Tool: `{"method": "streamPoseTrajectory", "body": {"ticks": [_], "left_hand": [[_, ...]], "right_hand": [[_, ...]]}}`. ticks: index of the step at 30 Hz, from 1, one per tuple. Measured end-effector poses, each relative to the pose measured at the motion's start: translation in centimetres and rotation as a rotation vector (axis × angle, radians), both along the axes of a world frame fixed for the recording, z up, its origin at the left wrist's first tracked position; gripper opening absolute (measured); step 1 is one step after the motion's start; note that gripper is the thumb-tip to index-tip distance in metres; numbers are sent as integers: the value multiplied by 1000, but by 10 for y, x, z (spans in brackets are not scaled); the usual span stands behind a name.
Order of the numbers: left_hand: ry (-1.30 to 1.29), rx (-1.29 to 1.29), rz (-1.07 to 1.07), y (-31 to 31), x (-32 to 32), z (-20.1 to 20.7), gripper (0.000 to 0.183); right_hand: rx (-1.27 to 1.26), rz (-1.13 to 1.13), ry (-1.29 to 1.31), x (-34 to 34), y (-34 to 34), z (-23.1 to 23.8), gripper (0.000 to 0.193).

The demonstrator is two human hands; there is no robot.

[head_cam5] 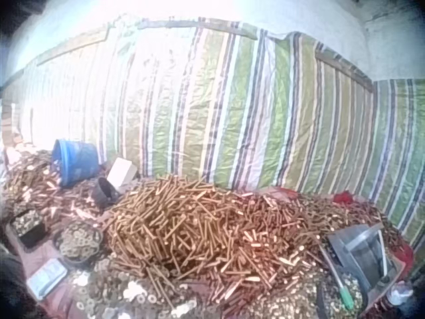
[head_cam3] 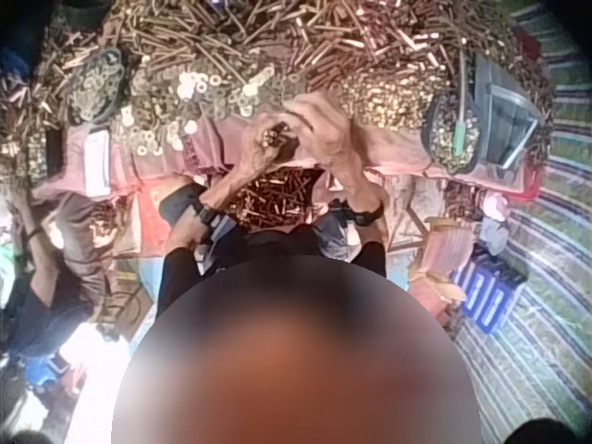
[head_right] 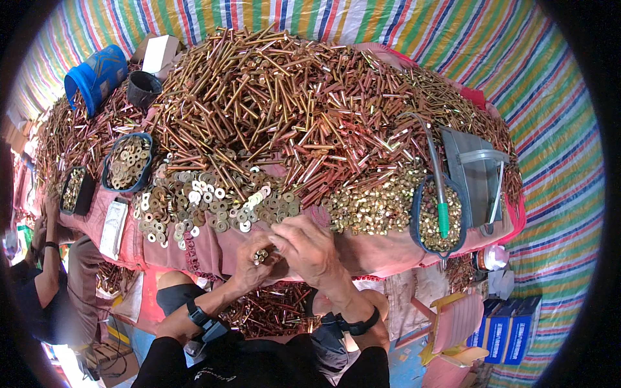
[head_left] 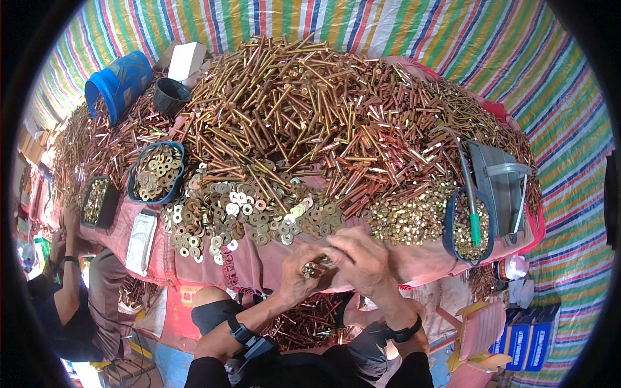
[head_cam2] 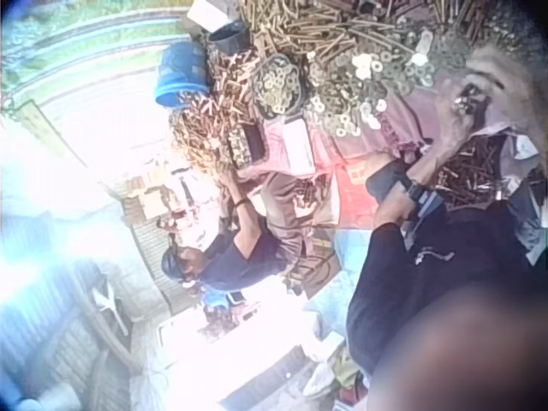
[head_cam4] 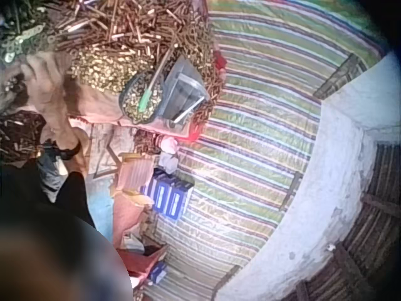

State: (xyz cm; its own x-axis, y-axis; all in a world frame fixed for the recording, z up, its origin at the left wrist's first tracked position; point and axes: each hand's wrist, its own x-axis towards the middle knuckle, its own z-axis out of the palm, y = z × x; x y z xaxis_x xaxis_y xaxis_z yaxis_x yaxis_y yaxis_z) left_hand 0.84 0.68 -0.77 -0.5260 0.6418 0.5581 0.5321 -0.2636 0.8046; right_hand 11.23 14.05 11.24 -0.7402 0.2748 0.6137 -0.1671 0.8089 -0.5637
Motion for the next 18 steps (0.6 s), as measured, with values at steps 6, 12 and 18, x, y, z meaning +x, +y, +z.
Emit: {"method": "streamPoseTrajectory", "body": {"ticks": [6, 12, 18], "left_hand": [[-24, -31, 34, -4, 2, -1, 39], [-79, -8, -1, -2, 2, -3, 37], [-213, -101, 6, -4, 7, 8, 35]], "right_hand": [[-193, 112, -98, 8, 3, -20, 18], [-189, -394, -239, 26, 49, -39, 16], [14, -678, -446, 19, 84, -69, 23]]}}
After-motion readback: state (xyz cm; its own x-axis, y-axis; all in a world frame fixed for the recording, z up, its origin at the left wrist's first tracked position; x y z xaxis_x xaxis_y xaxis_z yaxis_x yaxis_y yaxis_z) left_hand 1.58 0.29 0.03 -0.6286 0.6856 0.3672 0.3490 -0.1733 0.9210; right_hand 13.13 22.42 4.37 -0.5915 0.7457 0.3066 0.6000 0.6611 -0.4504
